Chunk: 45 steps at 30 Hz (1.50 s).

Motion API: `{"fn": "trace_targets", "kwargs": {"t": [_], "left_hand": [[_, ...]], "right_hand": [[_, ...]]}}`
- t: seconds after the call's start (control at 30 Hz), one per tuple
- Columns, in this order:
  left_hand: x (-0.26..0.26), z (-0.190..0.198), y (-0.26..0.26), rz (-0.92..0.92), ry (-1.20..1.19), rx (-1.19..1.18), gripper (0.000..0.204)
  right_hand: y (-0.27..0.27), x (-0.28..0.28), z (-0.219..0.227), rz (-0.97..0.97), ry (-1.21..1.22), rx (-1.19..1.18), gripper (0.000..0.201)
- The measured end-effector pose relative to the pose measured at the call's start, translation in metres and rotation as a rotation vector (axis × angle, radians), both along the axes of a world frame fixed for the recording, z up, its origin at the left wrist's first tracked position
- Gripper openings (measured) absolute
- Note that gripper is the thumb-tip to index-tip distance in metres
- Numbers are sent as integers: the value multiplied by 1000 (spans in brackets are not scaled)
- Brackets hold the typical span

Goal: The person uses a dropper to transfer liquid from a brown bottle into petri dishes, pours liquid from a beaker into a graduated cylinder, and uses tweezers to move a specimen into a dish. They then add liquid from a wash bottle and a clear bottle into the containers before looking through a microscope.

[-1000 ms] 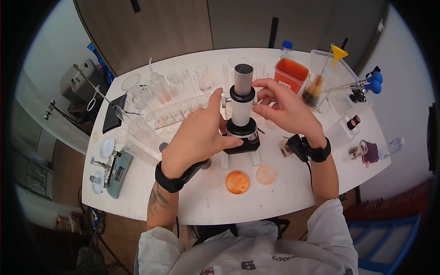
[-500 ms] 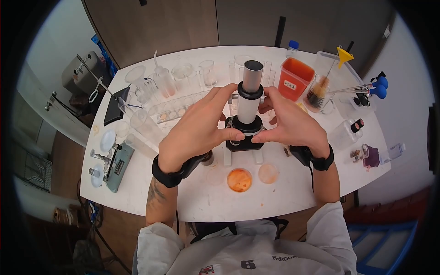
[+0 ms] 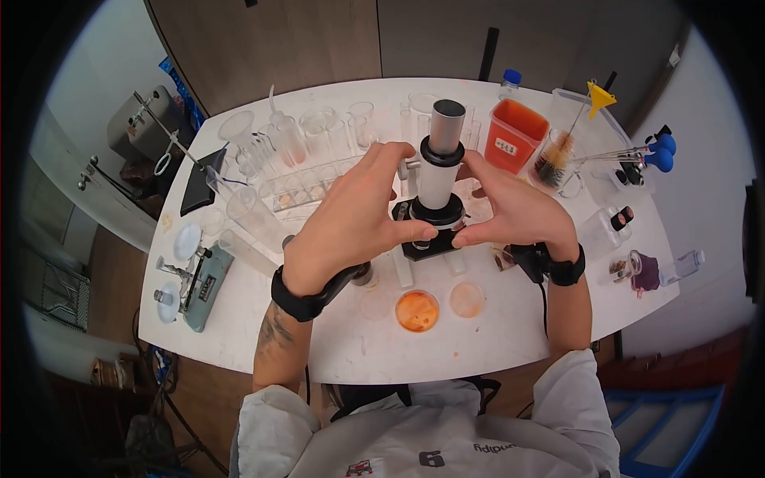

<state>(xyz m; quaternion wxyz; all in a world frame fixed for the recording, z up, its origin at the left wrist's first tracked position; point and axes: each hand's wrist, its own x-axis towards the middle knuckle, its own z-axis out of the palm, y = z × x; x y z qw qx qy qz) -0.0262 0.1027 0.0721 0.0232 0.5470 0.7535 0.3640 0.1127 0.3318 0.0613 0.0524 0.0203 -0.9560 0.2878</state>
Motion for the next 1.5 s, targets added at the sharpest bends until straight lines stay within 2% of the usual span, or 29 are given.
{"fn": "trace_targets", "kwargs": {"t": [0.1,0.2,0.3,0.4,0.7,0.83,1.03,1.13,1.33,1.43,1.5], "left_hand": [[5,3,-1,-16,-11,2,100],[11,-4,3,-19,78,38,99],[17,-6,6,-1,107,32,98],[21,-6,9,19,93,14,98],[11,-5,3,-20,35,8,93],[9,0,1,-34,-11,-24,94],[11,-11,6,-12,140,96,91],[16,-2,5,40,22,-29,87],[10,-12,9,33,78,36,80],[9,-10,7,17,30,39,79],[9,-12,8,29,109,69,78]], "right_hand": [[18,-1,-4,121,-88,4,110],[5,-7,-5,163,-77,12,100],[-12,-12,-1,153,-146,33,95],[-15,-10,-5,63,-115,28,89],[-23,-12,2,31,-138,112,99],[-21,-13,-10,38,-83,108,97],[-25,-10,-12,2,-95,87,104],[-28,-11,-10,0,-108,81,105],[-26,-12,-12,29,-97,67,104],[-26,-12,-13,42,-71,59,105],[-27,-12,-8,65,-70,29,108]]}}
